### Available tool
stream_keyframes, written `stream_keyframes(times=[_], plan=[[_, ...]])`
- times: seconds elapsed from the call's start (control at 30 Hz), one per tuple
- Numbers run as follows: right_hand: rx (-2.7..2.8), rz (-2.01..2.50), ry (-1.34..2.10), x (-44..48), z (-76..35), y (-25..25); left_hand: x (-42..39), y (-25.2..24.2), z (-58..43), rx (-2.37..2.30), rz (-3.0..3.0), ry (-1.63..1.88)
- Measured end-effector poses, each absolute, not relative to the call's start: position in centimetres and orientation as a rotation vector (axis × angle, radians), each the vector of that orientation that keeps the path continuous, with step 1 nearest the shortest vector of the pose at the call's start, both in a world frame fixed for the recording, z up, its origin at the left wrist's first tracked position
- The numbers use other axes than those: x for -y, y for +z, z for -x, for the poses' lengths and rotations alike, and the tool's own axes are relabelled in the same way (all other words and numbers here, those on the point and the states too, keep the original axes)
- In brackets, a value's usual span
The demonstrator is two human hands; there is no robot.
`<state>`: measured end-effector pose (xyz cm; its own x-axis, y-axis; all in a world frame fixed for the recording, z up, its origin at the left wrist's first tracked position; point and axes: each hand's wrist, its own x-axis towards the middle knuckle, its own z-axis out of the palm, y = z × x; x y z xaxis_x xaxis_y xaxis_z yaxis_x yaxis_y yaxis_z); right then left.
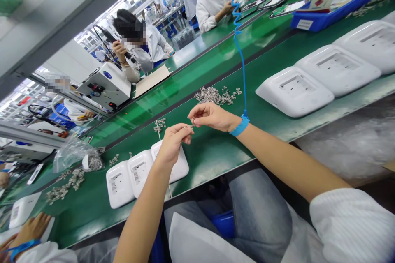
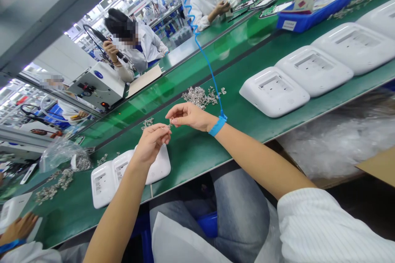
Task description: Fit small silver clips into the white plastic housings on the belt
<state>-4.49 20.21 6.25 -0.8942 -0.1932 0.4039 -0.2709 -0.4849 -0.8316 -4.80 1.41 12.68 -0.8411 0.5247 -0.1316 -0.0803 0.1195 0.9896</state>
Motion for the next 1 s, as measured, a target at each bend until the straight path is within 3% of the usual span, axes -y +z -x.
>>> stream_keyframes(times=[0.7,0.87,1.0], plan=[[1.911,-0.628,2.032,-19.6,4.1,6.2,-1.0,12.1,4.8,-2.130,-0.347,1.804],[1.940,-0.719,1.565,-19.0,4.6,6.0,-1.6,12.1,4.2,-1.919,-0.272,1.821],[1.893,-0.652,1.603,-18.7,4.8,5.8,-1.9,12.3,3.9,-1.737,-0.188,1.842]])
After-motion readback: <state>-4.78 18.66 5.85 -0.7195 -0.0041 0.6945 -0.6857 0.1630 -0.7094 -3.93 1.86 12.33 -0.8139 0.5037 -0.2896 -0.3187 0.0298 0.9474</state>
